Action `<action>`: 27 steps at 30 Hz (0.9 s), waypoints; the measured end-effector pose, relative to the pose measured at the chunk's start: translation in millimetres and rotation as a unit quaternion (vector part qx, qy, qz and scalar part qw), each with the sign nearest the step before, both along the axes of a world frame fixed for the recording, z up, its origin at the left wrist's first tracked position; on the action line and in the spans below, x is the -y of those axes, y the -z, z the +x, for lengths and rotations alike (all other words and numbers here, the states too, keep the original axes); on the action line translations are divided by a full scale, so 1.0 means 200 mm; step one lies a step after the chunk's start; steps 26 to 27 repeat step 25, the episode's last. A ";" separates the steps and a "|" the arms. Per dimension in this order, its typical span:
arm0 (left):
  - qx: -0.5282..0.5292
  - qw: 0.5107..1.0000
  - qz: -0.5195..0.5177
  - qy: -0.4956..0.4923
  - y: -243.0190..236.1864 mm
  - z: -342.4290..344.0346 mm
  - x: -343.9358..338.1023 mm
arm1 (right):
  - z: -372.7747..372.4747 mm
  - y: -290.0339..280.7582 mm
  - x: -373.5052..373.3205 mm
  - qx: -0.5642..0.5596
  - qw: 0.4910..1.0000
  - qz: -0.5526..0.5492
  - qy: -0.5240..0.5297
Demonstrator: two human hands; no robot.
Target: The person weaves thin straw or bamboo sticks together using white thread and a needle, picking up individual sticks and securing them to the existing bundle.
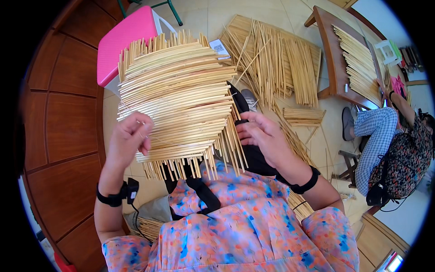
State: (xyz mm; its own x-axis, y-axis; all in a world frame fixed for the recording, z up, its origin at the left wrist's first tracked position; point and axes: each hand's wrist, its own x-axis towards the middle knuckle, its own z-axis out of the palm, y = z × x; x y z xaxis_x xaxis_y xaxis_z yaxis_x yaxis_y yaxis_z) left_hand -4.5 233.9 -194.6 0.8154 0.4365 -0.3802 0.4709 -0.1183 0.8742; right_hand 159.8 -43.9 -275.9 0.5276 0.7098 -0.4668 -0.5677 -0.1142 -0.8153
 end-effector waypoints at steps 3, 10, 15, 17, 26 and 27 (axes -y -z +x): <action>-0.012 0.998 -0.054 0.039 0.06 -0.05 0.07 | -0.02 -0.04 -0.06 -0.192 0.981 0.013 -0.042; 0.016 0.997 0.027 0.068 0.07 -0.12 0.10 | -0.07 -0.06 -0.17 -0.211 0.972 -0.029 -0.094; 0.074 0.995 0.059 -0.013 -0.14 -0.14 0.02 | -0.11 -0.03 -0.23 -0.150 0.984 -0.003 -0.098; 0.103 0.987 0.116 -0.047 -0.24 -0.16 -0.02 | -0.12 -0.01 -0.24 -0.133 0.985 -0.006 -0.114; 0.267 0.935 0.194 -0.128 -0.62 -0.29 -0.52 | -0.13 0.02 -0.24 -0.094 0.986 0.015 -0.138; 0.267 0.935 0.194 -0.128 -0.62 -0.29 -0.52 | -0.13 0.02 -0.24 -0.094 0.986 0.015 -0.138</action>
